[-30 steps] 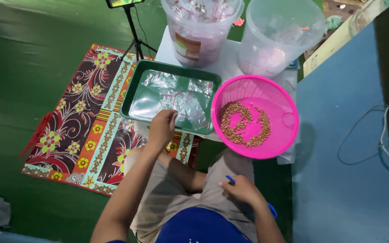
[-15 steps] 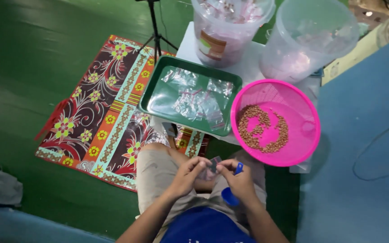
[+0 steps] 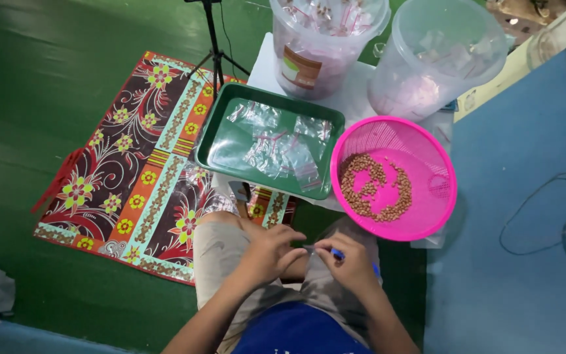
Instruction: Packaging small brown pellets into individual plastic zip-lock bags using a spoon.
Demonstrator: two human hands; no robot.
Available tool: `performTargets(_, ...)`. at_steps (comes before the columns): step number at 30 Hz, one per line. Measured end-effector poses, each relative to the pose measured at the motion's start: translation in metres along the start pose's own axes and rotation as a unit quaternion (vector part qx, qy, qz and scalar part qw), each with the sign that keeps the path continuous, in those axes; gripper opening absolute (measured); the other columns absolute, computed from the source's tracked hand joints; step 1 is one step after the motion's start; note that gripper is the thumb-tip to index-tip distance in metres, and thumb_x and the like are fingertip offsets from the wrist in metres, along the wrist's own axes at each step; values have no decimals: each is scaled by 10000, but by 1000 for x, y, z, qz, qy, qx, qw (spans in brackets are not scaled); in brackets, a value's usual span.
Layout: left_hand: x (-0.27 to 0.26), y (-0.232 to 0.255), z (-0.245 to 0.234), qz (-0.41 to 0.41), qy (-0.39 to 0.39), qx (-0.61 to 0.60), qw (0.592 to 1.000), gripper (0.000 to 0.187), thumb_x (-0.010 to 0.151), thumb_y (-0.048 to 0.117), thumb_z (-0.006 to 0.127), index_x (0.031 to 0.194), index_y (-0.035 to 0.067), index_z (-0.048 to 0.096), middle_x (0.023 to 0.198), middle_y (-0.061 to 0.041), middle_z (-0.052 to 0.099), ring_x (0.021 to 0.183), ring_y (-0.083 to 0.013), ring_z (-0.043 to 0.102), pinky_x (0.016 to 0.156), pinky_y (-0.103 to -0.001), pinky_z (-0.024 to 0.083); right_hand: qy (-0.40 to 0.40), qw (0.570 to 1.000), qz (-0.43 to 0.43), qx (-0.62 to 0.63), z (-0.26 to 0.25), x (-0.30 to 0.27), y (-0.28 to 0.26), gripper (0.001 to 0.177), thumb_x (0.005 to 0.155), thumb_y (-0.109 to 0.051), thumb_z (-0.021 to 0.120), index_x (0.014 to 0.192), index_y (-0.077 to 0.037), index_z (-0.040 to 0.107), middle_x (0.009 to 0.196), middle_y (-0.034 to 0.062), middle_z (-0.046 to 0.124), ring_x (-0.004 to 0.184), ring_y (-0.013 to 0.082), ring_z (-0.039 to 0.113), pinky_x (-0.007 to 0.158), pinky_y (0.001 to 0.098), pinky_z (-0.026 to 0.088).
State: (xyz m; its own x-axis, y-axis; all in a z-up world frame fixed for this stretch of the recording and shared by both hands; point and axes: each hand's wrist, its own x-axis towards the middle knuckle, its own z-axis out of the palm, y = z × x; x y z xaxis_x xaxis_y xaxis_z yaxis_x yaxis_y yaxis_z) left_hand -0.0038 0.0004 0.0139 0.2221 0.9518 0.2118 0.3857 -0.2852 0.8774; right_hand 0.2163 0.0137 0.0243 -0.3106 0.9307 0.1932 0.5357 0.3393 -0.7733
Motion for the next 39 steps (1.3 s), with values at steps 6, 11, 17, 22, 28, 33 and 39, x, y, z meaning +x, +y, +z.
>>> performTargets(6,2,-12,6,1,-66,26,997,94,856,100,728,928,47,759,834,-78,714,643,-224,635,583,-321,518,-56,998,5,-30,7,-2,16,118,812,-145,754,920,-109,785,862,-2,735,670,169,640,626,288,514)
performTargets(11,-9,-34,12,-69,-98,-50,991,105,924,128,724,981,43,750,869,-155,748,838,-331,745,721,-387,601,74,997,10,-32,24,-7,29,229,818,-324,861,921,-177,718,818,9,669,768,233,692,713,326,553)
performTargets(17,-18,-48,30,-145,-70,-122,979,77,841,111,777,901,71,752,759,-112,735,729,-258,714,644,-349,565,0,973,208,98,36,-17,23,282,717,-267,953,858,-139,745,739,26,736,608,105,632,586,234,515)
performTargets(22,-23,-44,35,-174,-77,-158,969,90,813,120,791,887,98,746,728,-74,722,689,-190,679,626,-322,550,-12,939,294,177,44,-24,31,243,731,-168,935,901,-110,772,773,15,725,614,55,618,575,201,526)
performTargets(28,-18,-36,34,-188,-84,-167,964,83,846,120,788,908,96,739,749,-88,720,702,-200,671,634,-319,549,-22,944,284,169,37,-19,29,121,802,-116,835,917,-99,805,723,14,723,580,43,598,521,198,506)
performTargets(33,-16,-48,43,-228,-69,-175,955,80,857,140,764,915,117,715,769,-42,685,731,-188,669,634,-311,546,-7,978,201,61,38,-20,29,126,755,-122,848,866,-136,791,693,23,737,549,85,651,467,187,491)
performTargets(39,-13,-42,48,-232,-25,-133,963,151,903,180,743,986,85,659,810,-121,697,763,-263,706,636,-340,586,-15,983,182,29,42,-20,23,114,742,-177,849,818,-161,766,554,23,624,512,120,636,486,241,518)
